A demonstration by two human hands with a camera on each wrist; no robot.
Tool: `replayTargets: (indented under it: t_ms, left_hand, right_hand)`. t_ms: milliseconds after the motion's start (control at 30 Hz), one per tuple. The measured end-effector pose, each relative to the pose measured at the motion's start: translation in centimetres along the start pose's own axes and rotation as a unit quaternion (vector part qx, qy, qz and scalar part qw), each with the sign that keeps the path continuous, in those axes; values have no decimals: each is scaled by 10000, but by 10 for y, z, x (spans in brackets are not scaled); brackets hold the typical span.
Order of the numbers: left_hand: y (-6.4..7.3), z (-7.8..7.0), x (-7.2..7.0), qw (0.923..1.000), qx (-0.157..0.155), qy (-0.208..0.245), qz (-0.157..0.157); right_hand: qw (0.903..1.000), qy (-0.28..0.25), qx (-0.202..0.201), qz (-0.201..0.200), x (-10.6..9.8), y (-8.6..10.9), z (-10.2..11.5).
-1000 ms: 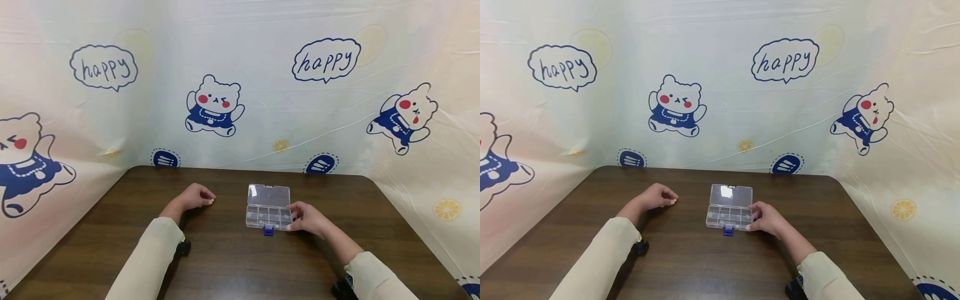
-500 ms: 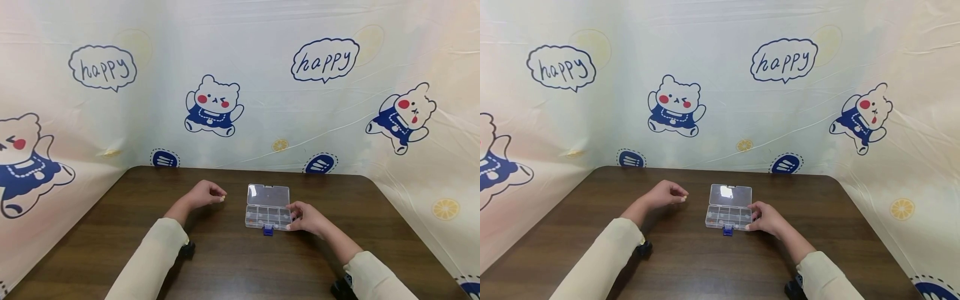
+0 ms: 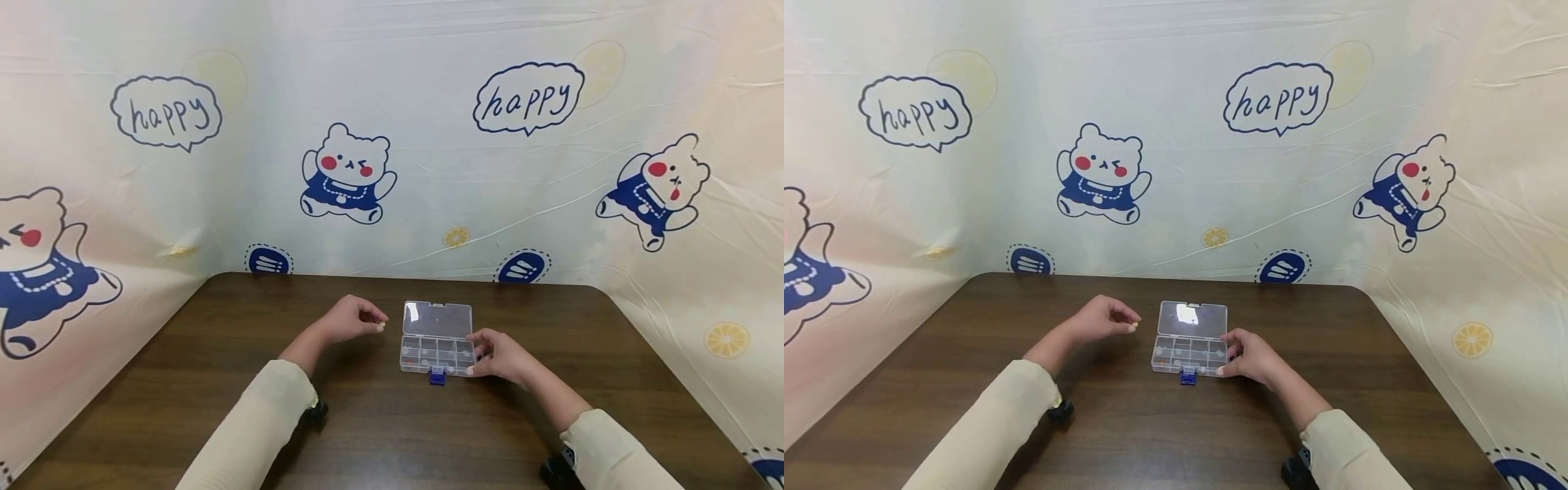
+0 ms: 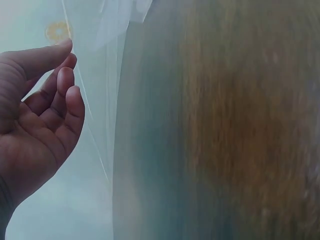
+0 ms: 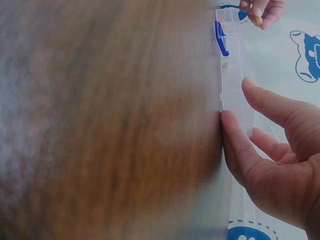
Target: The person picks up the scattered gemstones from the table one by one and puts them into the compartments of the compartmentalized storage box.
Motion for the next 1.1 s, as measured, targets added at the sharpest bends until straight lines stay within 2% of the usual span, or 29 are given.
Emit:
replayTargets:
  t_ms: [100, 233, 567, 1100]
  left_hand:
    - [-1, -11, 5, 9998, 194, -103, 37]
    - [-3, -21, 12, 9993, 306, -173, 96]
    - [-11, -41, 25, 9979, 601, -52, 244]
    - [-23, -67, 51, 9943, 852, -193, 607]
  right_hand:
    - [10000, -4, 0, -6, 0, 0, 0]
    - [10000, 6, -44, 42, 0, 0, 0]
    - [9999, 4, -110, 70, 1, 2, 4]
    - [10000, 4, -51, 6, 0, 2, 2]
Point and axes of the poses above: each hand's wrist, its own y-axis away from the middle knuckle, its own x-axis out of the palm, z = x × y, the point moved 10 cm from there along -y, towards the middle knuckle, and after that the axes turned 8 degrees about z, right-handed, at the moved point
